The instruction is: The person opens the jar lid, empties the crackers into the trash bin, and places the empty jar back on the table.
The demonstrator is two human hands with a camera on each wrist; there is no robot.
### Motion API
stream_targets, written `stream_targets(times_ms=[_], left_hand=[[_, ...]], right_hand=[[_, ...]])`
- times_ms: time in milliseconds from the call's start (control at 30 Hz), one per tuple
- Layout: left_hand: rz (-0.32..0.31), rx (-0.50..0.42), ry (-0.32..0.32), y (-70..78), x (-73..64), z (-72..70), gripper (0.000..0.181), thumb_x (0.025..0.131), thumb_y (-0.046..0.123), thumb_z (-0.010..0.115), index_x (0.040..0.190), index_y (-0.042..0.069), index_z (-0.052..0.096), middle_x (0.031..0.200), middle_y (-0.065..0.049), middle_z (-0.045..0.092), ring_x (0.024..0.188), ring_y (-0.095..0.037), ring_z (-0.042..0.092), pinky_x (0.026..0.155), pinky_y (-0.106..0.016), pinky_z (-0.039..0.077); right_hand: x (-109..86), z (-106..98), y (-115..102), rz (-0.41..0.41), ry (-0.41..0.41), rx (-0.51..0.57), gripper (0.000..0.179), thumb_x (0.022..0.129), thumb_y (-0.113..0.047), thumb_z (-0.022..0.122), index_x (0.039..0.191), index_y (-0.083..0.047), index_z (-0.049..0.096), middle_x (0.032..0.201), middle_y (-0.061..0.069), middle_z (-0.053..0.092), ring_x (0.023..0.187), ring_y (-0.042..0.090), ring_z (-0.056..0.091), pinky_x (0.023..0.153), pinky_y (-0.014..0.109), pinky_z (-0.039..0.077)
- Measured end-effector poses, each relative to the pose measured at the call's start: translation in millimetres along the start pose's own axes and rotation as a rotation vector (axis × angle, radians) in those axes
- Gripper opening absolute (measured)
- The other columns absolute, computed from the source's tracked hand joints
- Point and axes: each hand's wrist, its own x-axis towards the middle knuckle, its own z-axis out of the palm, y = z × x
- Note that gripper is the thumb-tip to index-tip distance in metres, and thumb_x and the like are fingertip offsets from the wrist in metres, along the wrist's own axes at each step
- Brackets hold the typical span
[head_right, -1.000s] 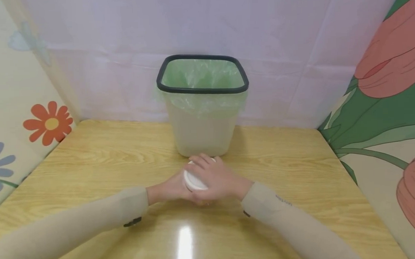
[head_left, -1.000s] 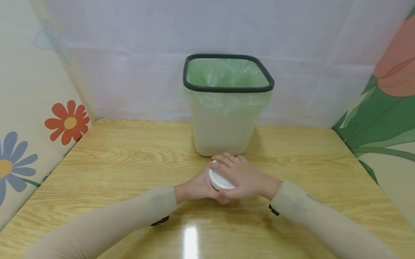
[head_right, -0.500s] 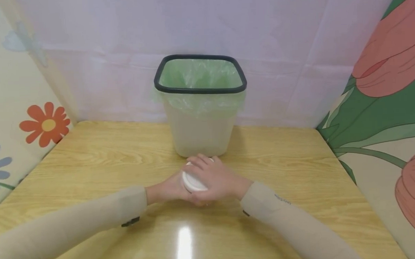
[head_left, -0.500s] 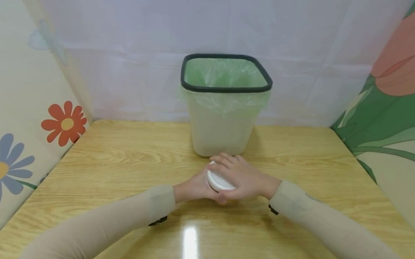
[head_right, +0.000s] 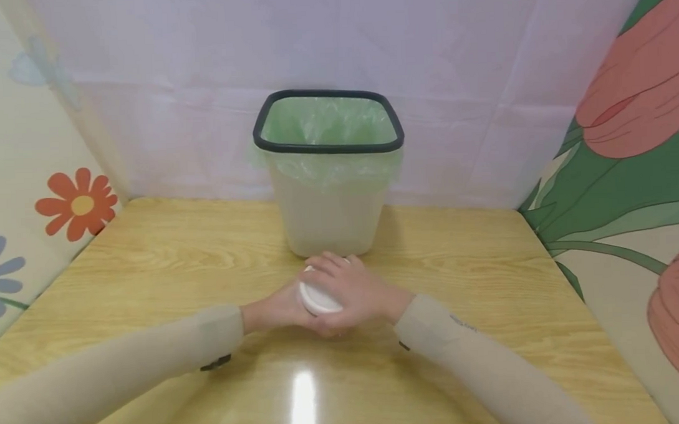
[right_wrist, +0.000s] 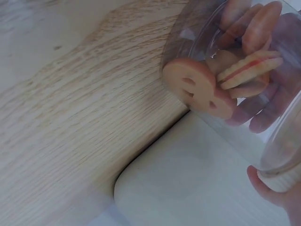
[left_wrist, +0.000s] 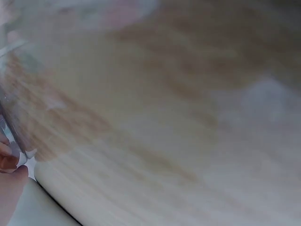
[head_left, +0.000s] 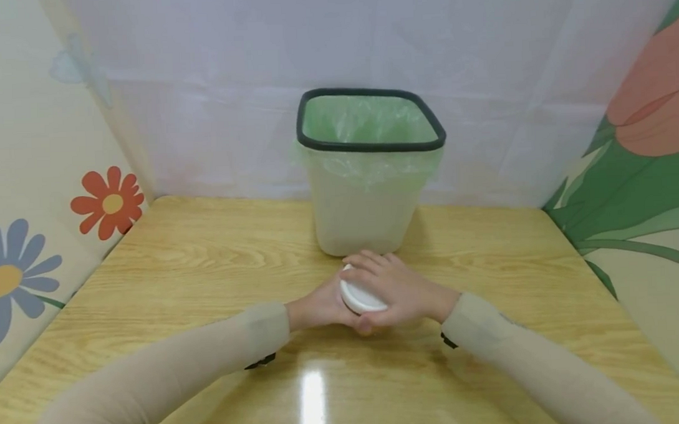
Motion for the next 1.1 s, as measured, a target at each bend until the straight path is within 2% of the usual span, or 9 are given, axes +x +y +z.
stream_targets(times_ms=[67,167,300,400,533,667,767,933,1100], left_hand=[[0.006,0.007,0.006,-1.5,-0.4,-0.3,0.123,0.065,0.047,0.093,0.156,0.012,0.018,0.149,-0.009,0.043,0.129,-0.021,0.051,0.11,-0.037,0.042],[0.002,0.004,0.01,-2.6,-1.8,-0.4,0.116,0.068,0.027,0.094,0.156,0.011,0.021,0.148,-0.008,0.045,0.128,-0.02,0.052,0.11,-0.036,0.042],[-0.004,-0.032,-0.01,-1.2,-2.5,0.8,0.111,0.068,0.007,0.09,0.156,0.013,0.023,0.146,-0.008,0.047,0.128,-0.02,0.052,0.111,-0.036,0.041],[0.0,-0.057,-0.033,-0.3,-1.4,1.5,0.112,0.071,0.013,0.091,0.158,0.014,0.02,0.15,-0.007,0.045,0.132,-0.02,0.051,0.113,-0.035,0.04],[0.012,-0.049,-0.042,-1.5,-0.3,1.4,0.115,0.073,0.028,0.091,0.159,0.01,0.017,0.153,-0.012,0.042,0.133,-0.022,0.051,0.111,-0.035,0.042],[-0.016,-0.031,-0.026,-1.2,-1.2,0.5,0.117,0.073,0.024,0.09,0.159,0.006,0.013,0.154,-0.016,0.039,0.133,-0.027,0.05,0.111,-0.036,0.042],[-0.043,-0.048,-0.015,1.0,-1.8,-0.4,0.115,0.072,0.015,0.088,0.159,0.006,0.013,0.154,-0.017,0.038,0.134,-0.029,0.049,0.111,-0.039,0.042],[-0.046,-0.055,-0.011,1.2,-1.5,-1.2,0.112,0.071,0.012,0.087,0.157,0.007,0.017,0.15,-0.016,0.042,0.129,-0.028,0.052,0.109,-0.039,0.045],[-0.046,-0.024,-0.003,-1.2,-1.2,-1.6,0.118,0.069,0.026,0.092,0.158,0.008,0.016,0.15,-0.014,0.043,0.128,-0.025,0.052,0.109,-0.037,0.044]], right_hand=[[0.6,1,1,-0.009,0.004,0.013,0.073,0.084,-0.052,0.061,0.144,-0.012,0.049,0.152,0.014,0.044,0.139,0.038,0.039,0.098,0.056,0.043],[0.8,1,2,-0.021,-0.002,0.028,0.076,0.084,-0.055,0.059,0.145,-0.011,0.048,0.153,0.015,0.043,0.14,0.038,0.039,0.099,0.057,0.043],[-0.6,-2,1,0.014,-0.066,0.044,0.089,0.086,-0.059,0.057,0.154,-0.005,0.035,0.16,0.016,0.036,0.146,0.04,0.032,0.106,0.067,0.036],[-1.4,-8,-3,0.075,-0.15,0.022,0.094,0.089,-0.06,0.056,0.158,-0.005,0.026,0.165,0.014,0.024,0.151,0.04,0.02,0.107,0.076,0.027],[-1.1,-13,-14,0.146,-0.204,-0.039,0.091,0.089,-0.063,0.056,0.159,-0.01,0.03,0.167,0.018,0.014,0.151,0.046,0.013,0.103,0.082,0.024],[-1.3,-13,-24,0.214,-0.17,-0.047,0.086,0.09,-0.062,0.057,0.158,-0.015,0.034,0.164,0.026,0.015,0.149,0.05,0.016,0.099,0.083,0.027],[-1.3,-11,-26,0.243,-0.125,-0.044,0.082,0.091,-0.061,0.058,0.157,-0.019,0.035,0.163,0.026,0.02,0.148,0.05,0.021,0.099,0.082,0.03],[-0.3,-5,-21,0.206,-0.05,-0.06,0.078,0.09,-0.06,0.06,0.154,-0.02,0.041,0.157,0.022,0.035,0.14,0.043,0.036,0.097,0.071,0.041],[-0.5,-2,-16,0.159,-0.005,-0.036,0.076,0.087,-0.058,0.063,0.15,-0.02,0.046,0.154,0.019,0.041,0.137,0.038,0.039,0.096,0.062,0.045]])
